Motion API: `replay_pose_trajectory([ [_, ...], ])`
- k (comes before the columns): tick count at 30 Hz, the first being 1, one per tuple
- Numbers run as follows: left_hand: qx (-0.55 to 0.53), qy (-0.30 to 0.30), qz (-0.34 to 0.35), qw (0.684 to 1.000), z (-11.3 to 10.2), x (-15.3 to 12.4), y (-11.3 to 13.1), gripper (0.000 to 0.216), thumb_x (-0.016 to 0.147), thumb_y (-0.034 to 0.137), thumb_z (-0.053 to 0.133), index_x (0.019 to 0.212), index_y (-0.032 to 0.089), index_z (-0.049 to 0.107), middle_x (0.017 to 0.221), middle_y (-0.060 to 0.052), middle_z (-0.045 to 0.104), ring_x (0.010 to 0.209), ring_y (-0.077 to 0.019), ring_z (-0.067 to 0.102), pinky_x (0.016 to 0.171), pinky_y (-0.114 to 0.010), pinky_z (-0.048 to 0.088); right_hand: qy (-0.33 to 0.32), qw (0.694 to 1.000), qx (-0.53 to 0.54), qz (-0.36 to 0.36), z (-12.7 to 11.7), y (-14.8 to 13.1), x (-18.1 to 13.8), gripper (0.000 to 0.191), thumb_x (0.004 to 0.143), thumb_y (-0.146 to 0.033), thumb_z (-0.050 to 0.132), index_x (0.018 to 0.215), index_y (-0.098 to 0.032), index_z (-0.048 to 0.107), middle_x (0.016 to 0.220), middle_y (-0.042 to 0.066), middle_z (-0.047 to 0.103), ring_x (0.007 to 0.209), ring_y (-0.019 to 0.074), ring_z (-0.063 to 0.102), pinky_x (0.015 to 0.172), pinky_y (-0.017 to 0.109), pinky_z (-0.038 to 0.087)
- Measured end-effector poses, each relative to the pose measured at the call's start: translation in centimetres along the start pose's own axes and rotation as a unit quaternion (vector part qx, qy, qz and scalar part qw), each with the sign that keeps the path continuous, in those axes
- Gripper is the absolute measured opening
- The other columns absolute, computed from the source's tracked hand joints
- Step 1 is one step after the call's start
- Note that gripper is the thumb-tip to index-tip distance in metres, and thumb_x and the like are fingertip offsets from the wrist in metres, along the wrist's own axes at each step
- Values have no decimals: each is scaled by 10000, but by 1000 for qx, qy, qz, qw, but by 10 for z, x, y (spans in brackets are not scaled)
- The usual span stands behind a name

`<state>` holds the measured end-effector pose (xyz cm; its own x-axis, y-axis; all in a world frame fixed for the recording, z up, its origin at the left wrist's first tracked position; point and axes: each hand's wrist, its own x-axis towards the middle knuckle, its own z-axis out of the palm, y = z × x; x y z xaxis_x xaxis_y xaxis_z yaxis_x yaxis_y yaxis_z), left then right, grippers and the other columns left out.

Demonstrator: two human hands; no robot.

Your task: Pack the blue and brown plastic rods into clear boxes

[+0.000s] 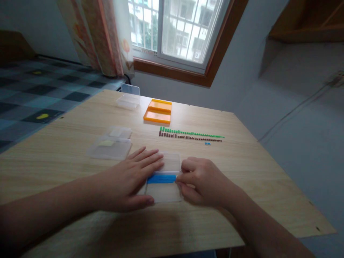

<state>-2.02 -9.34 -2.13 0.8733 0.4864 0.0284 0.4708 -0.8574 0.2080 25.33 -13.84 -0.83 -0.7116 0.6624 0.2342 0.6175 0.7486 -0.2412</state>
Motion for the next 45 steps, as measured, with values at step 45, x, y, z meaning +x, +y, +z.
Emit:
replay_pose_trajectory([
  [45,-10,-24,-14,1000,-5,0,-1,851,903,649,618,1545,112,462,1641,-208,364,1542,-436,277,1238,-680,181,108,915,-82,381,6,106,-18,225,888,-263,624,951,-241,839,1000,66,762,903,217,676,809,319,484],
])
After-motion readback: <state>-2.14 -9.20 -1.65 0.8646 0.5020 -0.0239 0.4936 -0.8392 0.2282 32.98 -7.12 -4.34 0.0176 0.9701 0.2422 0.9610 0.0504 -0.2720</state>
